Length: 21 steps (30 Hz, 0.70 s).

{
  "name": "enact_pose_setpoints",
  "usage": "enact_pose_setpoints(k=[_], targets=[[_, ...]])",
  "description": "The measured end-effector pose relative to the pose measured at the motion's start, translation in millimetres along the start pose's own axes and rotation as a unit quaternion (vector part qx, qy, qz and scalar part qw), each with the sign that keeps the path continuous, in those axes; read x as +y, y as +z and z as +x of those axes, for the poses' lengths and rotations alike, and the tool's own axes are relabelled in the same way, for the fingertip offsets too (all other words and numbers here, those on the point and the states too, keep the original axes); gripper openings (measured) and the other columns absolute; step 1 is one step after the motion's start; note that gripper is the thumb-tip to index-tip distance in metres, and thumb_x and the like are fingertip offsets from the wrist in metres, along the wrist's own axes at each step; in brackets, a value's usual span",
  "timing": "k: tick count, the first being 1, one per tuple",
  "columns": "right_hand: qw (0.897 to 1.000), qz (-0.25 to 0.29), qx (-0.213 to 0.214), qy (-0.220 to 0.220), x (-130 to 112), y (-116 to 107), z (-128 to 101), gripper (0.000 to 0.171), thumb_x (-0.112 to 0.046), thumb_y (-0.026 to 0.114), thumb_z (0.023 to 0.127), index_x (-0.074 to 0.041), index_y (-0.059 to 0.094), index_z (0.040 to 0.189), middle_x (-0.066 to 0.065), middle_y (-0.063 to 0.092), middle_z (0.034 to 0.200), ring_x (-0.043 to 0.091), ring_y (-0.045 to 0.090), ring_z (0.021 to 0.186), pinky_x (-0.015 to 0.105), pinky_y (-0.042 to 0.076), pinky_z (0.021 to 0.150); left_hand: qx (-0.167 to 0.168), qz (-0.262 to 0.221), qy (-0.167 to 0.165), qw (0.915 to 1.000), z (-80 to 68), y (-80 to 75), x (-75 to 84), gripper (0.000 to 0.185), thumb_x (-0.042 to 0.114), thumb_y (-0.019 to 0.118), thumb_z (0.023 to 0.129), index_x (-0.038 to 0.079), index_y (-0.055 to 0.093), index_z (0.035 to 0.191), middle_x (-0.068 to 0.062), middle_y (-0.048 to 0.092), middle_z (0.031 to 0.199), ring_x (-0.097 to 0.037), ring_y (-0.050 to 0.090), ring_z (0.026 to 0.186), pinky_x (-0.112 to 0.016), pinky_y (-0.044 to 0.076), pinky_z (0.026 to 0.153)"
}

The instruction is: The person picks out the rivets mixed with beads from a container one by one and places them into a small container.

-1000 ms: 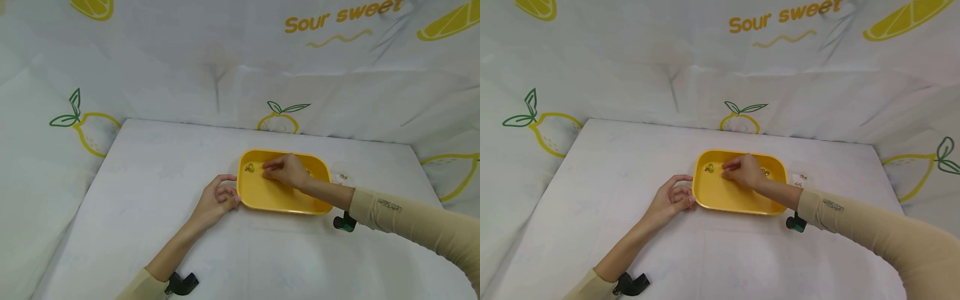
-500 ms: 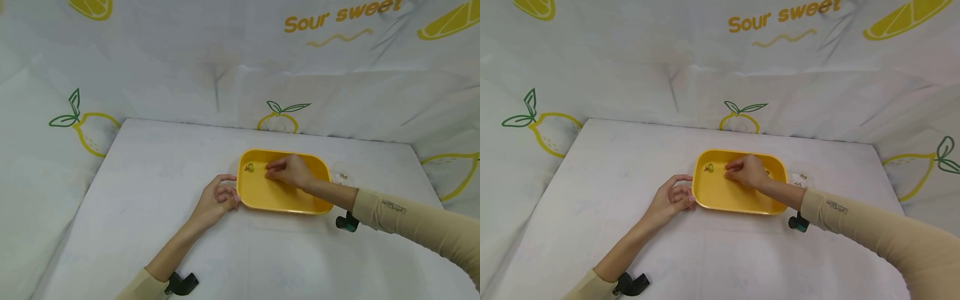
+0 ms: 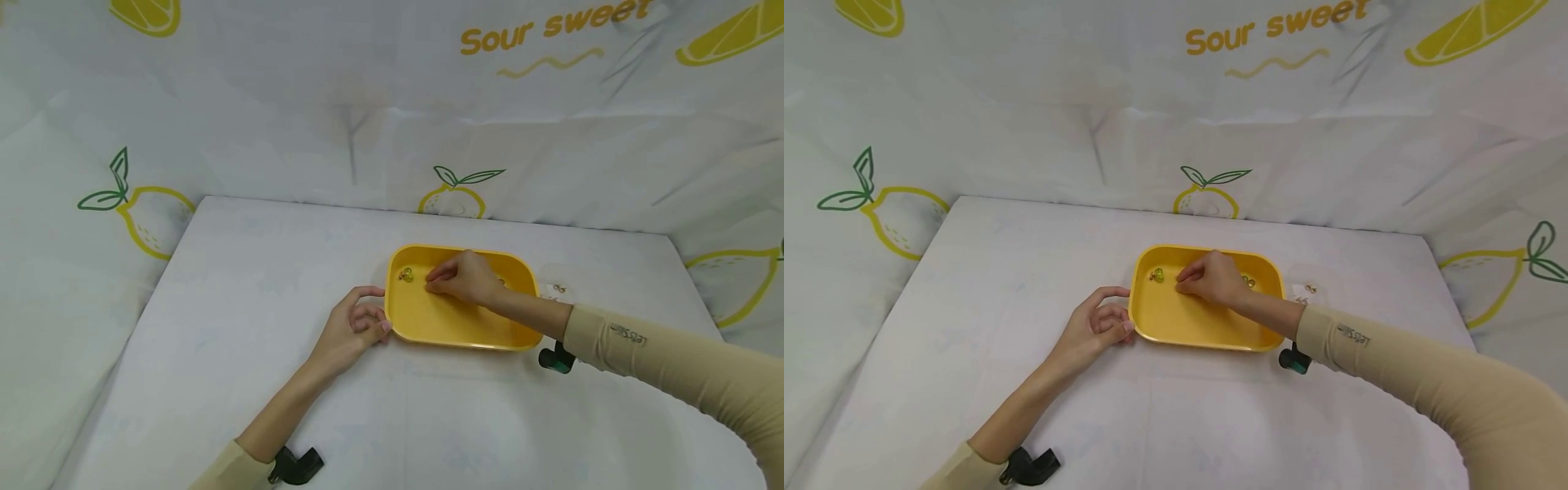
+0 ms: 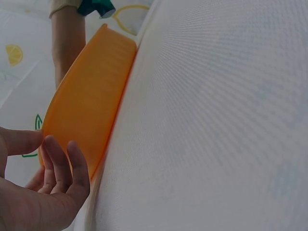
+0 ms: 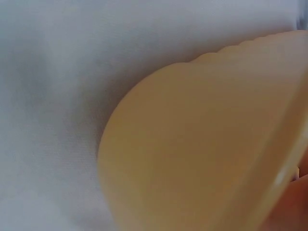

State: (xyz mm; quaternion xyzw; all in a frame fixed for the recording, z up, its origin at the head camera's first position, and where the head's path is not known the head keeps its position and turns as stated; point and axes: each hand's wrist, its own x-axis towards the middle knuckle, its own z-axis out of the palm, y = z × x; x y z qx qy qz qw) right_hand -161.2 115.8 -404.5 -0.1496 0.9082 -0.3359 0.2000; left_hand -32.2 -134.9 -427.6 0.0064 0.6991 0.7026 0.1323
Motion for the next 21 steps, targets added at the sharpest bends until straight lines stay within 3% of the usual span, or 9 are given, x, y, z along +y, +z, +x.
enact_pose_setpoints(k=[9, 21], targets=[[1.0, 0.003, -0.01, 0.002, 0, -1, 0, 0.015, -0.018, 0.087, 0.093, -0.007, 0.087, 0.103, 0.01, 0.085, 0.099, 0.005, 0.069, 0.08, 0.015, 0.053, 0.071, -0.001, 0.002, 0.002, 1.0, -0.6, -0.2, 0.8, 0.056, 0.001, 0.073, 0.096, 0.008, 0.052, 0.147, -0.005, 0.07, 0.096, -0.026, 0.071, 0.081, -0.024, 0.059, 0.079], [0.997, 0.064, -0.041, 0.017, -12, -9, -2, 0.017, -0.018, 0.082, 0.098, -0.007, 0.086, 0.11, 0.01, 0.085, 0.107, 0.011, 0.072, 0.087, 0.016, 0.059, 0.078, -0.002, 0.003, -0.001, 1.0, -0.2, 0.0, 0.6, 0.056, 0.002, 0.073, 0.096, 0.008, 0.052, 0.147, -0.004, 0.07, 0.097, -0.024, 0.071, 0.08, -0.026, 0.059, 0.079]])
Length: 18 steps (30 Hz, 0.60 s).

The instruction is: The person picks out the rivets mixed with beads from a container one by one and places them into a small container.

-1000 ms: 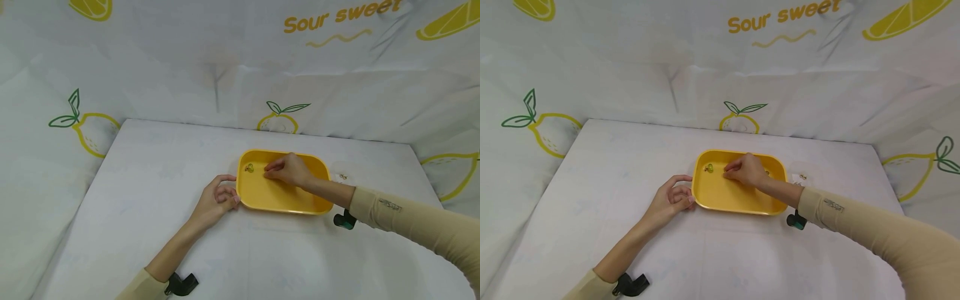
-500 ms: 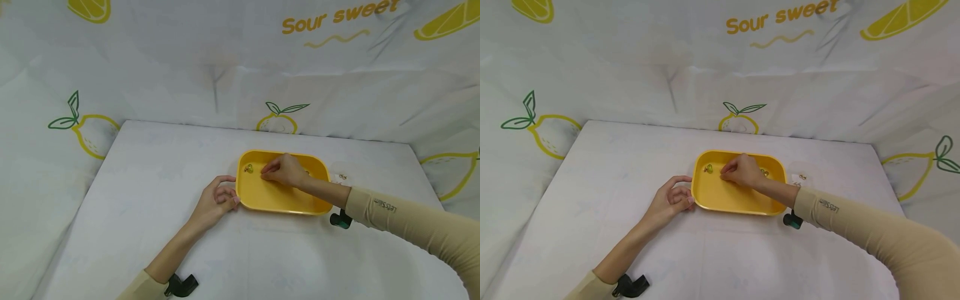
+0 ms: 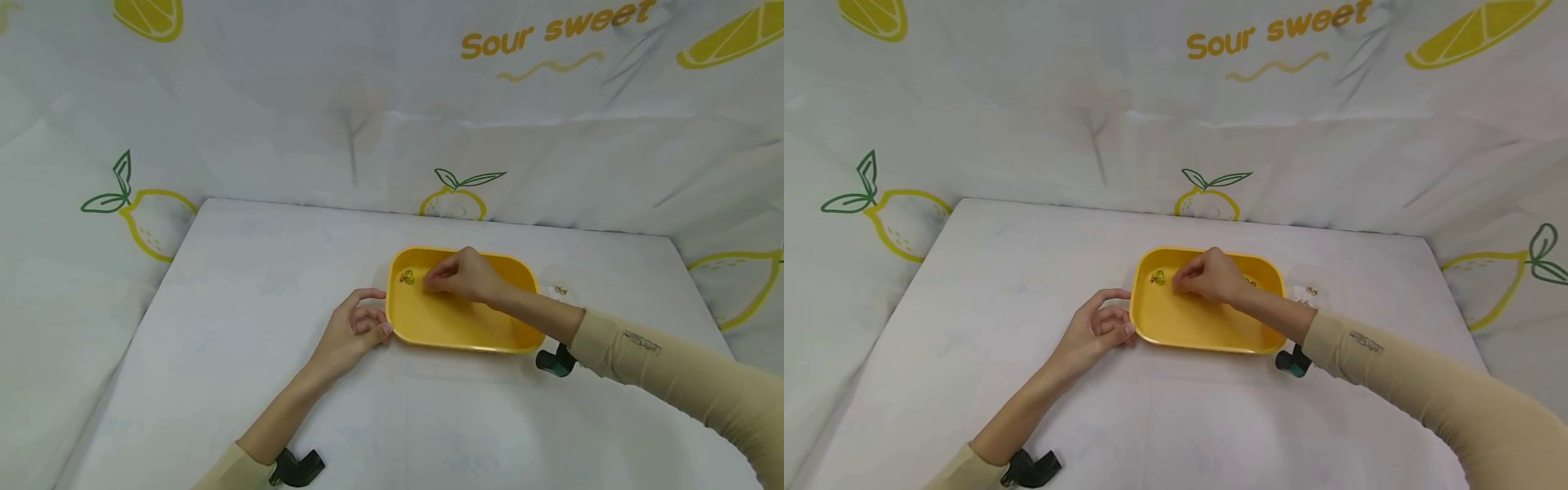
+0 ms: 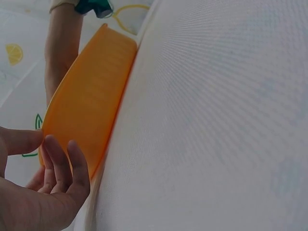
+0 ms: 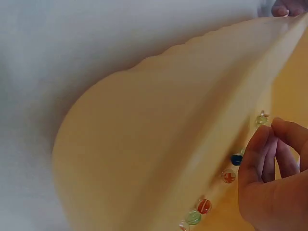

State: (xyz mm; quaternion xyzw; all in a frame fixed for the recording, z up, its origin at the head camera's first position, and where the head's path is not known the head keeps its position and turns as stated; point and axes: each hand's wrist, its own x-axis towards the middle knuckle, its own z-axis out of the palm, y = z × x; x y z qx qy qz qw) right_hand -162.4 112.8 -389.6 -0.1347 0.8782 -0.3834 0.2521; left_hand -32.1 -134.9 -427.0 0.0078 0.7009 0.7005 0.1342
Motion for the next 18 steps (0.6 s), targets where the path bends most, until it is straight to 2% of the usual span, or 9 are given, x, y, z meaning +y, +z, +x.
enact_pose_setpoints(k=[6, 13, 18], targets=[[1.0, 0.025, 0.003, -0.016, -5, -2, -6, 0.017, -0.012, 0.079, 0.099, -0.003, 0.084, 0.112, 0.014, 0.084, 0.112, 0.017, 0.077, 0.092, 0.022, 0.065, 0.082, -0.005, -0.003, 0.003, 1.0, 0.2, 0.3, 0.2, 0.055, 0.001, 0.073, 0.097, 0.008, 0.051, 0.147, -0.004, 0.07, 0.097, -0.025, 0.071, 0.081, -0.027, 0.06, 0.08], [0.998, 0.057, 0.0, -0.024, -8, -7, -13, 0.019, -0.011, 0.076, 0.101, -0.001, 0.082, 0.116, 0.016, 0.083, 0.115, 0.027, 0.078, 0.1, 0.026, 0.066, 0.087, -0.008, -0.004, 0.004, 1.0, -0.7, -0.2, 0.5, 0.054, 0.001, 0.072, 0.097, 0.008, 0.051, 0.147, -0.004, 0.069, 0.097, -0.025, 0.071, 0.082, -0.027, 0.061, 0.081], [0.997, 0.077, -0.005, -0.027, -12, -10, -20, 0.02, -0.011, 0.075, 0.101, -0.001, 0.081, 0.117, 0.016, 0.083, 0.116, 0.027, 0.077, 0.099, 0.03, 0.066, 0.09, -0.006, -0.001, 0.002, 1.0, -0.5, -0.6, 0.0, 0.054, 0.001, 0.072, 0.098, 0.009, 0.051, 0.146, -0.005, 0.069, 0.097, -0.025, 0.07, 0.082, -0.026, 0.06, 0.081]])
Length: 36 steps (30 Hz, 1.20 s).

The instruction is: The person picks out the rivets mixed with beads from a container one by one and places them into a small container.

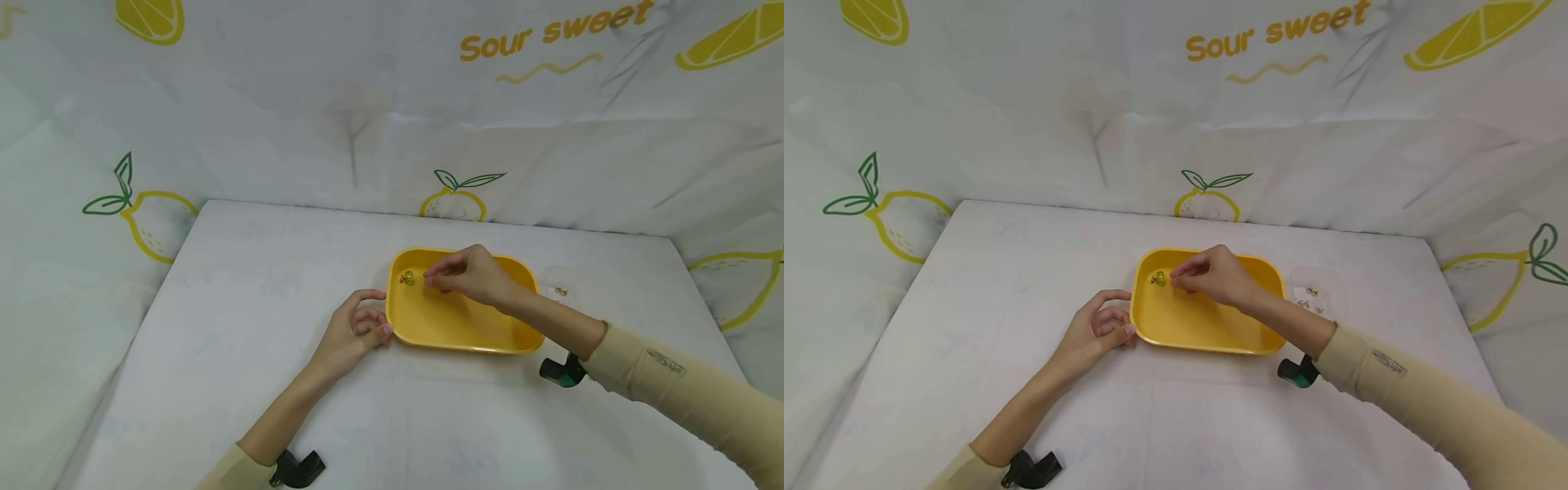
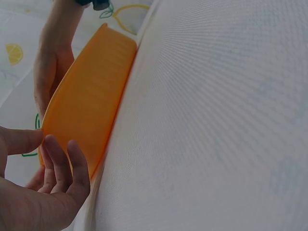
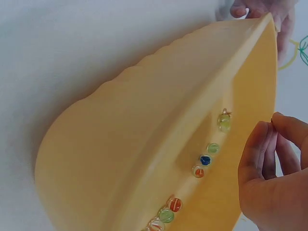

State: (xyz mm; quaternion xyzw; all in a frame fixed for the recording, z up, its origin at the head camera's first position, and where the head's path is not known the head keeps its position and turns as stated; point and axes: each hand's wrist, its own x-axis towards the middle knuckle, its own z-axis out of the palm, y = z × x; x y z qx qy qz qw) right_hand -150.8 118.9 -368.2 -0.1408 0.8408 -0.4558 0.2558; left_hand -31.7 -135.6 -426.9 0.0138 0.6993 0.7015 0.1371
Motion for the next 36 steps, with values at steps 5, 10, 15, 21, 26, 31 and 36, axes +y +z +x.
enact_pose_setpoints(k=[5, 10, 15, 21, 26, 31, 36], targets=[[1.0, 0.006, 0.005, -0.003, -4, -1, -6, 0.019, -0.012, 0.077, 0.1, -0.002, 0.082, 0.116, 0.014, 0.084, 0.114, 0.028, 0.079, 0.099, 0.036, 0.067, 0.091, 0.0, 0.0, 0.0, 1.0, 0.0, 0.0, -0.2, 0.054, 0.001, 0.072, 0.098, 0.009, 0.051, 0.146, -0.006, 0.07, 0.097, -0.026, 0.071, 0.082, -0.027, 0.06, 0.081], [1.0, 0.008, 0.019, -0.015, -6, -4, -13, 0.018, -0.014, 0.079, 0.099, -0.005, 0.083, 0.114, 0.013, 0.084, 0.113, 0.029, 0.08, 0.098, 0.038, 0.067, 0.09, 0.002, 0.0, 0.001, 1.0, -0.6, 0.1, 0.3, 0.054, 0.001, 0.072, 0.097, 0.009, 0.051, 0.146, -0.005, 0.07, 0.097, -0.026, 0.071, 0.081, -0.027, 0.059, 0.08], [0.999, 0.001, 0.029, -0.037, -9, -12, -19, 0.017, -0.014, 0.079, 0.099, -0.006, 0.083, 0.114, 0.014, 0.084, 0.112, 0.028, 0.079, 0.096, 0.036, 0.067, 0.087, 0.003, 0.0, 0.002, 1.0, -1.0, 0.2, 1.0, 0.054, 0.001, 0.072, 0.097, 0.009, 0.051, 0.146, -0.005, 0.07, 0.097, -0.026, 0.071, 0.082, -0.027, 0.059, 0.08], [0.998, -0.014, 0.05, -0.028, -11, -22, -27, 0.018, -0.018, 0.081, 0.098, -0.01, 0.083, 0.114, 0.014, 0.083, 0.108, 0.023, 0.078, 0.091, 0.033, 0.066, 0.087, 0.003, 0.003, 0.005, 1.0, -0.9, 0.0, 1.3, 0.055, 0.001, 0.072, 0.097, 0.009, 0.051, 0.147, -0.006, 0.07, 0.097, -0.026, 0.071, 0.082, -0.026, 0.059, 0.08], [0.998, -0.023, 0.055, -0.024, -11, -26, -34, 0.022, -0.023, 0.081, 0.099, -0.009, 0.083, 0.117, 0.017, 0.082, 0.112, 0.028, 0.078, 0.094, 0.03, 0.066, 0.088, 0.006, 0.006, 0.004, 1.0, -0.8, -0.2, 1.1, 0.055, 0.002, 0.072, 0.097, 0.009, 0.052, 0.147, -0.005, 0.07, 0.096, -0.027, 0.071, 0.082, -0.026, 0.06, 0.08], [0.996, -0.038, 0.071, -0.032, -11, -30, -43, 0.023, -0.025, 0.082, 0.099, -0.011, 0.083, 0.116, 0.014, 0.082, 0.113, 0.022, 0.078, 0.094, 0.026, 0.065, 0.087, 0.005, 0.007, 0.003, 1.0, -0.7, 0.2, 0.7, 0.055, 0.002, 0.072, 0.097, 0.009, 0.052, 0.147, -0.004, 0.07, 0.096, -0.028, 0.071, 0.082, -0.027, 0.06, 0.081], [0.995, -0.029, 0.082, -0.054, -12, -36, -53, 0.02, -0.019, 0.081, 0.099, -0.01, 0.083, 0.116, 0.013, 0.082, 0.112, 0.012, 0.079, 0.094, 0.024, 0.065, 0.086, 0.004, 0.004, 0.003, 1.0, -0.2, 0.8, 0.7, 0.055, 0.002, 0.073, 0.096, 0.008, 0.051, 0.147, -0.005, 0.07, 0.097, -0.027, 0.072, 0.082, -0.026, 0.06, 0.08]])
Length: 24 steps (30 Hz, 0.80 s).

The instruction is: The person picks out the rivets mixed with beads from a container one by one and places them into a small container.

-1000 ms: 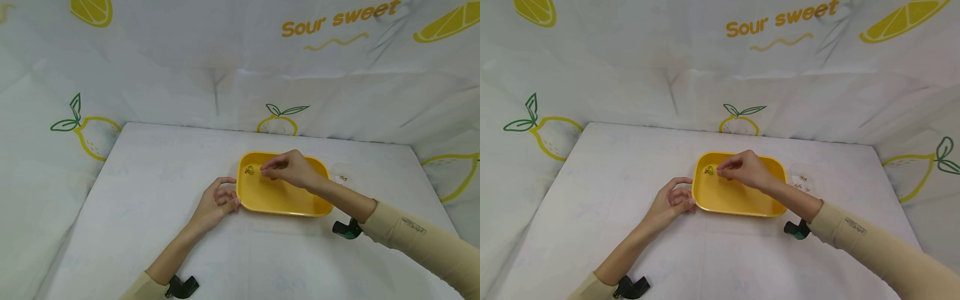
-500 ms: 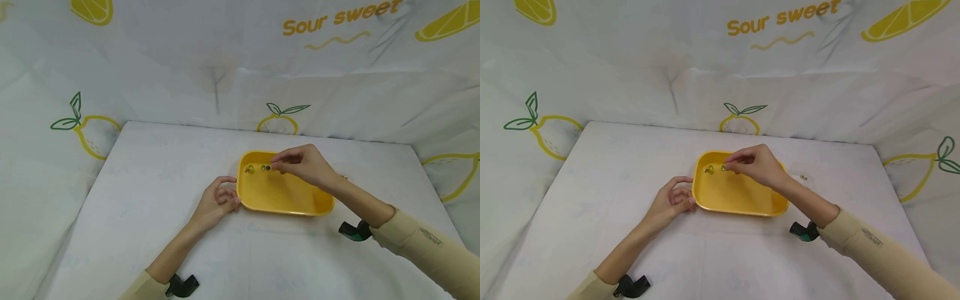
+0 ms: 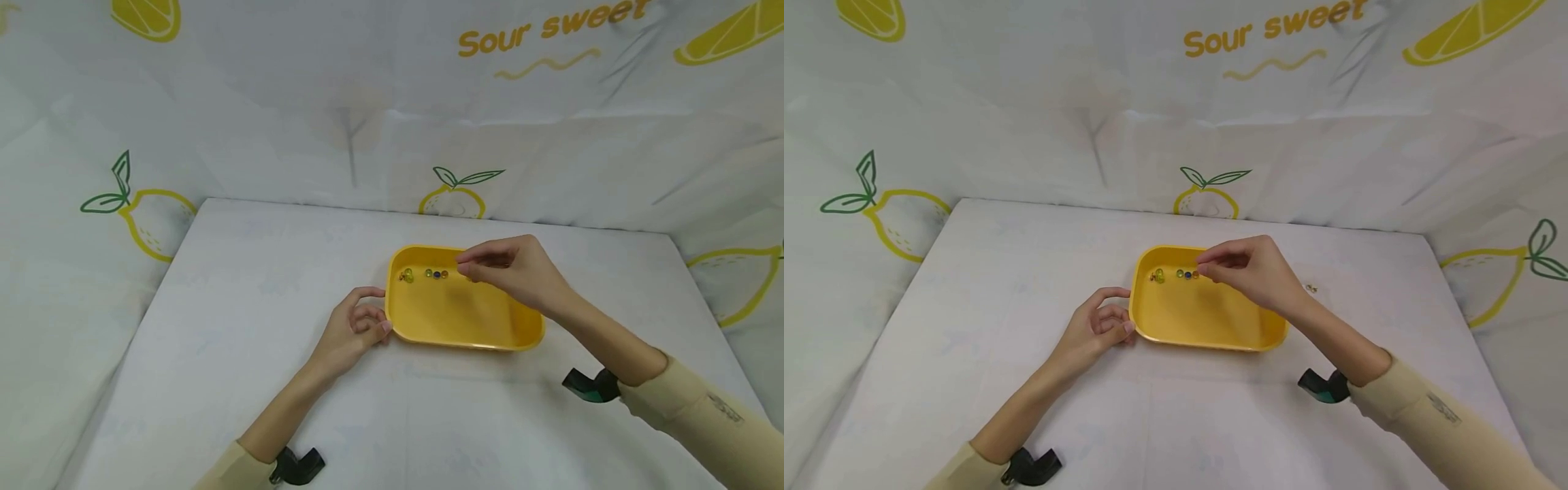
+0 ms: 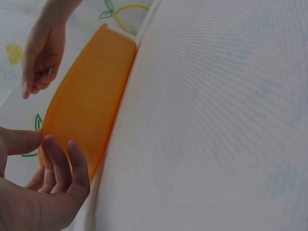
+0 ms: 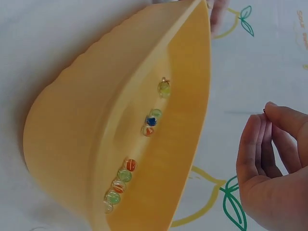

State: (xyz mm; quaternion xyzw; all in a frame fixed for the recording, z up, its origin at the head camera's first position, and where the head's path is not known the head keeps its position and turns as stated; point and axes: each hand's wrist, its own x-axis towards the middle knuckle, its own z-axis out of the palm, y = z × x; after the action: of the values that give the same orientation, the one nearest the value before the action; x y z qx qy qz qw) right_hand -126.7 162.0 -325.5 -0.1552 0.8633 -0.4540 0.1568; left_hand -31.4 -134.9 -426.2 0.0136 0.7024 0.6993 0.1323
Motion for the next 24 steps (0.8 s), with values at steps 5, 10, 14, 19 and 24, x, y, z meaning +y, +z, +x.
enact_pose_setpoints(k=[5, 10, 14, 19, 24], targets=[[1.0, 0.017, 0.01, -0.009, 0, -6, -4, 0.023, -0.018, 0.081, 0.099, -0.006, 0.082, 0.118, 0.006, 0.084, 0.107, 0.01, 0.081, 0.091, 0.024, 0.066, 0.083, -0.001, -0.003, -0.001, 1.0, 0.2, 0.0, 0.4, 0.056, 0.002, 0.073, 0.096, 0.008, 0.051, 0.147, -0.006, 0.07, 0.097, -0.026, 0.071, 0.082, -0.026, 0.06, 0.08], [0.999, 0.008, 0.025, -0.023, 1, -11, -7, 0.026, -0.023, 0.082, 0.099, -0.006, 0.081, 0.118, -0.006, 0.084, 0.101, 0.012, 0.08, 0.089, 0.024, 0.065, 0.079, -0.001, -0.003, -0.001, 1.0, 0.0, 0.2, 0.8, 0.056, 0.002, 0.073, 0.097, 0.008, 0.051, 0.148, -0.004, 0.07, 0.096, -0.026, 0.071, 0.082, -0.026, 0.06, 0.08], [0.999, -0.004, 0.035, -0.028, 2, -15, -11, 0.026, -0.026, 0.081, 0.099, -0.008, 0.082, 0.118, -0.008, 0.084, 0.1, 0.012, 0.079, 0.088, 0.022, 0.064, 0.08, -0.002, -0.005, -0.001, 1.0, 0.2, 0.5, 1.1, 0.056, 0.002, 0.073, 0.097, 0.008, 0.051, 0.148, -0.004, 0.07, 0.097, -0.027, 0.072, 0.083, -0.027, 0.061, 0.081], [0.998, -0.007, 0.055, -0.023, 5, -20, -18, 0.024, -0.028, 0.082, 0.099, -0.012, 0.083, 0.117, -0.008, 0.082, 0.104, 0.011, 0.077, 0.088, 0.019, 0.063, 0.083, -0.002, -0.006, -0.001, 1.0, 0.1, 0.3, 1.4, 0.056, 0.002, 0.073, 0.097, 0.008, 0.051, 0.148, -0.004, 0.07, 0.097, -0.028, 0.072, 0.083, -0.028, 0.061, 0.081], [0.997, 0.003, 0.078, -0.018, 11, -30, -27, 0.028, -0.024, 0.082, 0.098, -0.007, 0.081, 0.12, -0.011, 0.082, 0.105, 0.009, 0.078, 0.091, 0.017, 0.062, 0.083, -0.002, -0.006, -0.002, 1.0, -0.1, 0.1, 1.2, 0.056, 0.001, 0.073, 0.097, 0.008, 0.051, 0.148, -0.006, 0.07, 0.097, -0.029, 0.072, 0.083, -0.027, 0.061, 0.081]])
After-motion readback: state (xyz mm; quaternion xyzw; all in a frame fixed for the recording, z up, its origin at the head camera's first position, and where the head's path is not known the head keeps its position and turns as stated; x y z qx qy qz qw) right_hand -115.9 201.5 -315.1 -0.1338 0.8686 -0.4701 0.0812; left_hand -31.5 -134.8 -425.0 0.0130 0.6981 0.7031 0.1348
